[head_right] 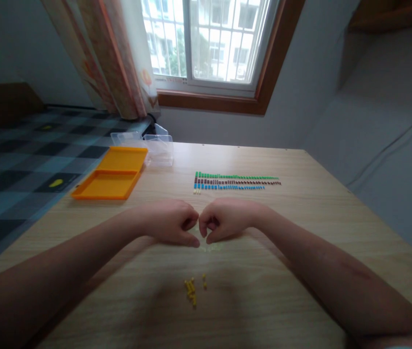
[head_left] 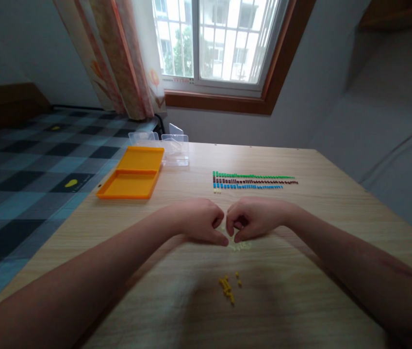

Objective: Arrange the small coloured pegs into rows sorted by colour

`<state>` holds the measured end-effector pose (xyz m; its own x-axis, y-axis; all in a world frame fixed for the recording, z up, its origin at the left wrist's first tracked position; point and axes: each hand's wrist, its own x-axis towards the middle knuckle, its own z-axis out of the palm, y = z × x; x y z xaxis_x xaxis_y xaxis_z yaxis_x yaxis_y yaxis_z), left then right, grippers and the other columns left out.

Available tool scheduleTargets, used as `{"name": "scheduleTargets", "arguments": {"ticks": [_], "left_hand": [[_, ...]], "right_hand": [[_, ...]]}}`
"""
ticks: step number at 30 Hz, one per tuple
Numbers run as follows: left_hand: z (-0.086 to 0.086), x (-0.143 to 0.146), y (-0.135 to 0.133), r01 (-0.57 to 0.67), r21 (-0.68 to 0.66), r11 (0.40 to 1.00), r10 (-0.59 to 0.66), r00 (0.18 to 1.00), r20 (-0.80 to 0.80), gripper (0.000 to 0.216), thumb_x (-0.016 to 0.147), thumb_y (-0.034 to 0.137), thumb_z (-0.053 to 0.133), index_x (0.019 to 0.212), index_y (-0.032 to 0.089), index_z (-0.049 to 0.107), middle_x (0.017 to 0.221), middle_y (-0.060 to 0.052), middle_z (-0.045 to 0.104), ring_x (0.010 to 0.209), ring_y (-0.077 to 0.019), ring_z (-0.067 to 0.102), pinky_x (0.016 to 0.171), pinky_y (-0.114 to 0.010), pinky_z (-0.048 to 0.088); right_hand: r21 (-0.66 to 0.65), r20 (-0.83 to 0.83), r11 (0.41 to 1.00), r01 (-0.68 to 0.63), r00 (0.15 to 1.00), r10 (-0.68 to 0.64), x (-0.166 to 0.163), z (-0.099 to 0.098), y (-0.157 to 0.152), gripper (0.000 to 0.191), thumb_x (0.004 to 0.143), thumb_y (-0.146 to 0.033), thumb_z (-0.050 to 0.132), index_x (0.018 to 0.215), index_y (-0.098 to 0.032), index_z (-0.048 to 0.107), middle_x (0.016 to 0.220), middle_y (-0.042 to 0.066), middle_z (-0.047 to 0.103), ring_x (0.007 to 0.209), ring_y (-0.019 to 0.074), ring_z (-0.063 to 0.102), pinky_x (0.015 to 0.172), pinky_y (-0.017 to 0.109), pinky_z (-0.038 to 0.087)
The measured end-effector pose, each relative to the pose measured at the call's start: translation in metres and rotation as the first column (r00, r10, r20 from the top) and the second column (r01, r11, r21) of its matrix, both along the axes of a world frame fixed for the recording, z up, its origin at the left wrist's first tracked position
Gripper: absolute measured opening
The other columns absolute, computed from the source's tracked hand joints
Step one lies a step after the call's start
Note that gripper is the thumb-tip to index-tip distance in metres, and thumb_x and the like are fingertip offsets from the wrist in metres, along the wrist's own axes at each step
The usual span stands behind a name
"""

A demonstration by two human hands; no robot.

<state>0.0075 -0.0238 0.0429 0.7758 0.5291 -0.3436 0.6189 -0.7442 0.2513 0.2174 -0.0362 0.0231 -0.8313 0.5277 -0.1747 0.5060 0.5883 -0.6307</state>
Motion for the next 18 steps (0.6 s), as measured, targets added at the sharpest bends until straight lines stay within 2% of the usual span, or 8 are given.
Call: {"name": "scheduleTargets", "arguments": {"ticks": [7,12,18], "left_hand": [[0.001,-0.005,0.009,0.019,-0.064,0.998,-0.018,1.000,0.019,0.033,0.078,0.050,0.065,0.067,0.020,0.055,0.063,0.002,0.057,0.056,-0.0128,0.043,0.053,-0.028,0.029],[-0.002,-0.008,0.015,0.050,-0.056,0.997,-0.046,0.997,0.069,0.031,0.081,0.045,0.063,0.066,0.020,0.051,0.061,0.003,0.053,0.056,-0.0124,0.041,0.053,-0.027,0.028],[-0.008,-0.007,0.019,0.016,-0.043,0.999,-0.011,0.994,0.113,0.032,0.083,0.044,0.059,0.065,0.020,0.051,0.058,0.004,0.050,0.054,-0.0116,0.038,0.053,-0.028,0.025]], "right_hand": [[-0.016,-0.034,1.000,0.015,0.999,-0.016,0.003,-0.002,0.004,0.016,0.081,-0.025,0.069,0.091,-0.015,0.077,0.069,-0.002,0.060,0.062,0.0095,0.051,0.060,0.022,0.039],[-0.038,-0.041,0.998,0.054,0.998,-0.055,0.004,-0.003,0.007,0.019,0.083,-0.027,0.066,0.091,-0.015,0.078,0.076,0.002,0.068,0.067,0.0116,0.056,0.063,0.023,0.041],[0.031,-0.068,0.972,0.232,0.971,-0.229,0.001,-0.007,0.005,0.020,0.084,-0.024,0.061,0.093,-0.015,0.077,0.074,0.002,0.069,0.065,0.0116,0.055,0.060,0.022,0.039]]}}
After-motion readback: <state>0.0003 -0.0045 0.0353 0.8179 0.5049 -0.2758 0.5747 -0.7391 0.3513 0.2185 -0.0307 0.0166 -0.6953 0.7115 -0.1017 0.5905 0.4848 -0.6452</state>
